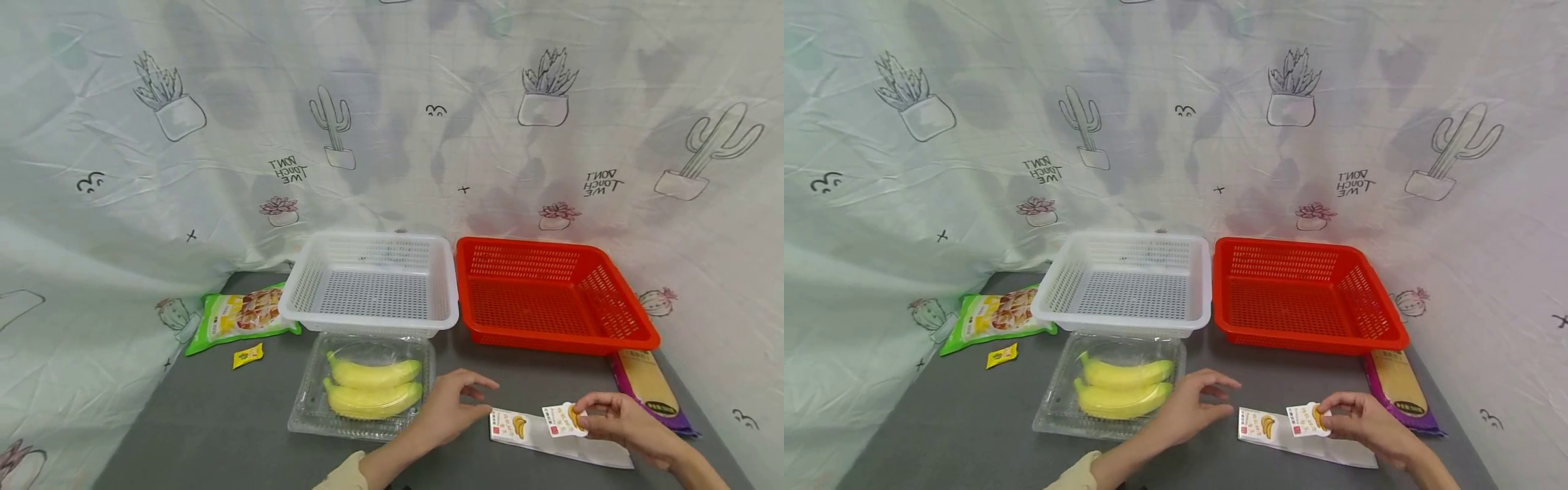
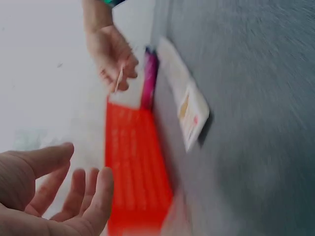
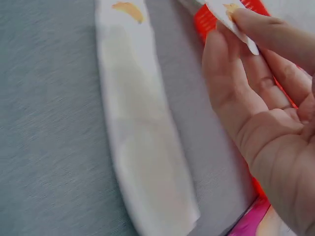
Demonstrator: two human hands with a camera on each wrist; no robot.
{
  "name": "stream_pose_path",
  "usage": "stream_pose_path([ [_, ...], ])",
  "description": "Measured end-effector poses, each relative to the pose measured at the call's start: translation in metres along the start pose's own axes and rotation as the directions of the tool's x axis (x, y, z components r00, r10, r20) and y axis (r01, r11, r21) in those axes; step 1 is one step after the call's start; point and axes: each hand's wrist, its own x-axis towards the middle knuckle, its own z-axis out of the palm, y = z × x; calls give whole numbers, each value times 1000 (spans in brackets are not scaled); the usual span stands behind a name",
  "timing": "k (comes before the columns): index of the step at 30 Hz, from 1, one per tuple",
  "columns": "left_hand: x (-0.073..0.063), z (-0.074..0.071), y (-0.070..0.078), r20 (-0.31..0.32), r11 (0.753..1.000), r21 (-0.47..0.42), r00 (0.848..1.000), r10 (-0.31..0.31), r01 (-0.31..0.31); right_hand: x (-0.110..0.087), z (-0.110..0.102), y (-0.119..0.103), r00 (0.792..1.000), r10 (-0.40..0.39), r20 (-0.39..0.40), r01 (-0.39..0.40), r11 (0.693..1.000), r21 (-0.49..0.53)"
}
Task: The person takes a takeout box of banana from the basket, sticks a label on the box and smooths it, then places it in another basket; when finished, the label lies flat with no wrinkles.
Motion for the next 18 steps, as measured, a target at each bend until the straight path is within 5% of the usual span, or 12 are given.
stream_pose_path([
  [5, -30, -52, -2, -33, 978, 169, 991, 130, -123, 13, -2, -20, 995, -77, 62, 82, 993, -84],
  [10, -63, -101, -18, -132, 885, 399, 939, 316, -242, 28, -5, -40, 975, -167, 148, 181, 979, -92],
  [12, -75, -119, -27, -190, 857, 470, 924, 332, -211, 34, -5, -48, 965, -191, 180, 208, 975, -80],
  [18, -106, -162, -58, -211, 813, 571, 938, 275, -109, 61, 2, -67, 943, -228, 244, 259, 960, -103],
])
